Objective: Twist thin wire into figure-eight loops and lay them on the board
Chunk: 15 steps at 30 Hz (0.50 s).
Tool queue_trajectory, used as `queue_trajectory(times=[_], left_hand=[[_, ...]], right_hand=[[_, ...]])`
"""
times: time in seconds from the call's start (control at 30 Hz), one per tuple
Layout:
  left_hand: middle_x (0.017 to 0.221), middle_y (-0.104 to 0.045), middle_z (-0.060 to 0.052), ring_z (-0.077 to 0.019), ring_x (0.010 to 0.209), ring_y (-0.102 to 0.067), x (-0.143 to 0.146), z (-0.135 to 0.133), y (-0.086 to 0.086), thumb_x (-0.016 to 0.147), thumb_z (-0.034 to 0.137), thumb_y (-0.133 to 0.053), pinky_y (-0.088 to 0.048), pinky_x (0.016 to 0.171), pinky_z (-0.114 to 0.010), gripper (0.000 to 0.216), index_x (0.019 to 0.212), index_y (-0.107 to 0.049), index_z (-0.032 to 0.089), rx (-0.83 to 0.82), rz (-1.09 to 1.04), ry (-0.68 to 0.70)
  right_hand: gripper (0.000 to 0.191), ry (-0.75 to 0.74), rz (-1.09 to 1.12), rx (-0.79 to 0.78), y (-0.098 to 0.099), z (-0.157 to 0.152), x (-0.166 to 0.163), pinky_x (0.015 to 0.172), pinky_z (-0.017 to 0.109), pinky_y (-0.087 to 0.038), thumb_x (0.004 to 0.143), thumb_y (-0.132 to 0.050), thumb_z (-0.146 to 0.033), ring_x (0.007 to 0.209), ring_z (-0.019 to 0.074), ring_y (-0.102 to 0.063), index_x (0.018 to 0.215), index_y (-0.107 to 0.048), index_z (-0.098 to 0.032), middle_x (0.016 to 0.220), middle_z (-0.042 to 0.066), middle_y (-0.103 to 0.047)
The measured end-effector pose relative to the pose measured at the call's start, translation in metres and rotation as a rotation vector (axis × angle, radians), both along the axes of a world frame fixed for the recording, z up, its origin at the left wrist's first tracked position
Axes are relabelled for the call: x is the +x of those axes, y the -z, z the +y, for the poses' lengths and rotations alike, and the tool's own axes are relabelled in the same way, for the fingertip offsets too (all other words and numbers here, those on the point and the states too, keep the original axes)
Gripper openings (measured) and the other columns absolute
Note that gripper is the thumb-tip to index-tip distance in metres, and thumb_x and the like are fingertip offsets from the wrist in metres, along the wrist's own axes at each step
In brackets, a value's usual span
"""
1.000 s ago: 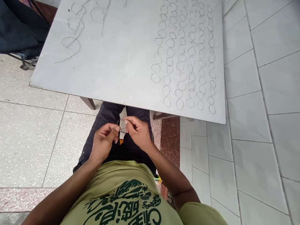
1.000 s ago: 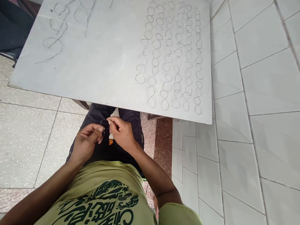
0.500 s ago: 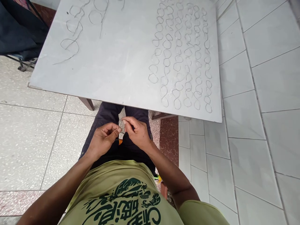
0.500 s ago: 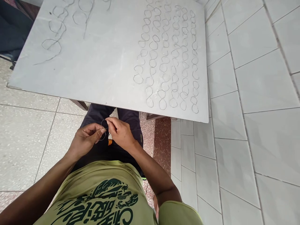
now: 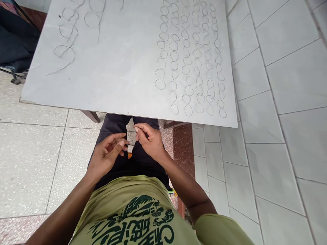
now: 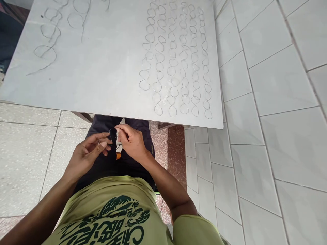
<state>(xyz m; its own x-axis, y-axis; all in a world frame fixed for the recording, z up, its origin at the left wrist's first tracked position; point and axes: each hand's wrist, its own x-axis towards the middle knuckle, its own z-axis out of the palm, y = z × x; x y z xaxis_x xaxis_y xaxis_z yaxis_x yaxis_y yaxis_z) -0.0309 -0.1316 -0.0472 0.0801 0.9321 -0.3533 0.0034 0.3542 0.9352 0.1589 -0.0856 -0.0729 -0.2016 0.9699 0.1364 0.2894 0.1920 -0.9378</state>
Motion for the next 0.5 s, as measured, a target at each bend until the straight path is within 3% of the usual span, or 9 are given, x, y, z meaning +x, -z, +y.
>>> queue_trajectory(times=[0.07,0.27,0.5], left_hand=[[0.106,-0.076,-0.010,-0.0187,0.085,-0.069,-0.002,-0.003,-0.002,0.093,0.051,-0.071,-0.057,0.071,-0.028,0.045,0.124,-0.072,0.018,0.004,0.049,-0.021],[0.085,-0.074,-0.005,-0.0131,0.063,-0.062,-0.001,-0.005,-0.003,0.095,0.051,-0.069,-0.047,0.048,-0.022,0.039,0.114,-0.077,0.018,0.019,0.132,-0.058],[0.077,-0.071,-0.002,-0.0120,0.057,-0.062,0.009,0.000,-0.008,0.094,0.046,-0.072,-0.052,0.050,-0.024,0.032,0.108,-0.079,0.018,-0.011,0.044,-0.079]], right_hand=[[0.022,0.011,-0.003,0.003,-0.001,0.002,0.002,0.061,0.023,-0.048,0.105,-0.053,-0.032,0.059,0.0099,-0.058,0.113,-0.070,-0.019,0.072,-0.002,-0.064],[0.023,0.025,-0.054,0.037,-0.005,0.004,0.005,0.064,0.025,-0.049,0.106,-0.051,-0.032,0.062,0.0111,-0.061,0.114,-0.070,-0.021,0.072,-0.002,-0.065],[0.025,0.098,-0.110,0.159,0.000,-0.004,-0.003,0.083,0.032,-0.058,0.106,-0.049,-0.029,0.076,0.0168,-0.070,0.117,-0.070,-0.020,0.090,0.006,-0.075]])
